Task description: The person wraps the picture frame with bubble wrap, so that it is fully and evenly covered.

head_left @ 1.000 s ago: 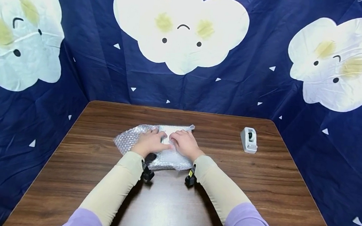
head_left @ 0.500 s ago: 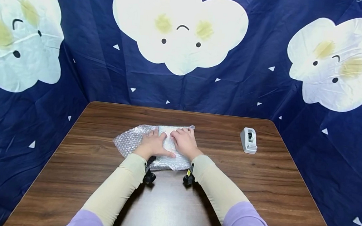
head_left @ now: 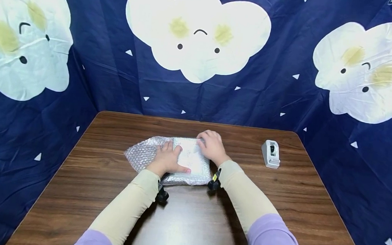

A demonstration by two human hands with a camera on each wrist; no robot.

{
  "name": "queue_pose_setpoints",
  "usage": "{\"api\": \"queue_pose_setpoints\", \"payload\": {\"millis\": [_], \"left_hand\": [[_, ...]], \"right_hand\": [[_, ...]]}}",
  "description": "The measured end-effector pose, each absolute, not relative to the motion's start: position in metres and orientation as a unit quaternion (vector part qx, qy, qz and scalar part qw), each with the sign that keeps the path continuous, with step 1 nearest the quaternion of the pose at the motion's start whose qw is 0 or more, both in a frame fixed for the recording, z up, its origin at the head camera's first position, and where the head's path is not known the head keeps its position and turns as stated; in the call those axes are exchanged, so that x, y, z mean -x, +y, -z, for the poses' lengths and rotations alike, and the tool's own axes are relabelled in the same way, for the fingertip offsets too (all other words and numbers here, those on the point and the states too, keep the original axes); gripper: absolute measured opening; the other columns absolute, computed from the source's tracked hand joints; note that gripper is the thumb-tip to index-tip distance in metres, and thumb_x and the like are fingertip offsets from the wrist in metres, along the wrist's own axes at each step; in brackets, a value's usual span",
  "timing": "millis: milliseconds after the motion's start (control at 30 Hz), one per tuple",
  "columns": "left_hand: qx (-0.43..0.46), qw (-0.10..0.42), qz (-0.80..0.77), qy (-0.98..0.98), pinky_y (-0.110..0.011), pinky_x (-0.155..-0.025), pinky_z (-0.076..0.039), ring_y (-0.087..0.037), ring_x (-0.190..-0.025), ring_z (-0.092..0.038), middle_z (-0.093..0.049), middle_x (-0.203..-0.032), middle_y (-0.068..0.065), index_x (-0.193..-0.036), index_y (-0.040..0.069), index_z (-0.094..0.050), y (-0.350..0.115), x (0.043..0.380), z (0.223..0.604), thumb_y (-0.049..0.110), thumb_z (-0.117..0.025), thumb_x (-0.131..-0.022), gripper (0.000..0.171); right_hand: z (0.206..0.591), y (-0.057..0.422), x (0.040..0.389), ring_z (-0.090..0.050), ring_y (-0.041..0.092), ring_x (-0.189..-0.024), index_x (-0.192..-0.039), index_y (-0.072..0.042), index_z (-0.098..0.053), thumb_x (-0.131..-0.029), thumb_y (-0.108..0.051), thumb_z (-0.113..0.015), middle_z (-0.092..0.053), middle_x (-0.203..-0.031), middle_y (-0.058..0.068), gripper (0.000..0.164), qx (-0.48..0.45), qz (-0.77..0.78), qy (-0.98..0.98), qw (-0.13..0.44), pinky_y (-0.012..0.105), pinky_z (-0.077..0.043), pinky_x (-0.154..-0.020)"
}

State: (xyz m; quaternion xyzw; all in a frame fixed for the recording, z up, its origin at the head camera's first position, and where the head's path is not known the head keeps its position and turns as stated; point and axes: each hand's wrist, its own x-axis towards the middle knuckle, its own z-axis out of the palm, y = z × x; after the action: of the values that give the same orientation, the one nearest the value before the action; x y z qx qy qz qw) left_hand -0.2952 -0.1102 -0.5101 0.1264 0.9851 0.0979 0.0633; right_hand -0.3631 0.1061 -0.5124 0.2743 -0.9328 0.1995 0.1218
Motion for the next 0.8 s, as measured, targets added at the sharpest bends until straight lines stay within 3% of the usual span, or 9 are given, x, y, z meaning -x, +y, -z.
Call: {"api": "queue_pose_setpoints", "payload": {"millis": [133,233,467,600,800], "left_hand": [[-0.122,0.06,-0.101,0.986,-0.069,-0.117,-0.013,-0.048,-0.151,-0.015,-0.021,-0.16,-0.034,-0.147,0.013,-0.045,-0.11,0.295,0.511,0.085,-0.069,-0.065,0.112],[-0.119,0.064,-0.103,0.986,-0.069,-0.117,-0.012,-0.047,-0.151,-0.014,-0.02,-0.161,-0.033,-0.148,0.013,-0.045,-0.11,0.295,0.512,0.085,-0.069,-0.066,0.112],[-0.119,0.059,-0.103,0.986,-0.069,-0.117,-0.011,-0.048,-0.151,-0.014,-0.02,-0.161,-0.034,-0.146,0.013,-0.045,-0.11,0.294,0.515,0.086,-0.068,-0.065,0.112],[-0.119,0.064,-0.105,0.985,-0.069,-0.117,-0.01,-0.048,-0.151,-0.013,-0.019,-0.161,-0.033,-0.147,0.013,-0.044,-0.111,0.294,0.515,0.086,-0.068,-0.065,0.112],[-0.118,0.072,-0.106,0.985,-0.069,-0.117,-0.01,-0.047,-0.151,-0.013,-0.018,-0.161,-0.033,-0.148,0.014,-0.044,-0.111,0.293,0.512,0.086,-0.068,-0.066,0.112]], "right_hand": [[0.515,0.129,0.378,-0.057,0.03,-0.115,-0.112,-0.013,-0.068,-0.1,-0.005,-0.054,-0.063,-0.118,0.008,0.02,-0.254,-0.249,-0.929,0.101,0.046,-0.044,-0.102],[0.518,0.14,0.384,-0.06,0.026,-0.106,-0.109,-0.014,-0.067,-0.098,0.0,-0.055,-0.063,-0.114,0.007,0.022,-0.257,-0.276,-0.924,0.058,0.042,-0.049,-0.095],[0.517,0.149,0.392,-0.062,0.023,-0.107,-0.11,-0.017,-0.068,-0.099,-0.01,-0.065,-0.064,-0.113,0.004,0.014,-0.297,-0.255,-0.92,0.004,0.041,-0.05,-0.094],[0.51,0.15,0.396,-0.063,0.02,-0.104,-0.113,-0.018,-0.072,-0.103,-0.019,-0.061,-0.067,-0.111,0.001,0.015,-0.32,-0.207,-0.925,-0.009,0.039,-0.052,-0.092],[0.496,0.147,0.403,-0.063,0.019,-0.101,-0.111,-0.016,-0.073,-0.105,-0.021,-0.055,-0.067,-0.107,0.001,0.019,-0.323,-0.181,-0.927,-0.057,0.04,-0.051,-0.091]]}}
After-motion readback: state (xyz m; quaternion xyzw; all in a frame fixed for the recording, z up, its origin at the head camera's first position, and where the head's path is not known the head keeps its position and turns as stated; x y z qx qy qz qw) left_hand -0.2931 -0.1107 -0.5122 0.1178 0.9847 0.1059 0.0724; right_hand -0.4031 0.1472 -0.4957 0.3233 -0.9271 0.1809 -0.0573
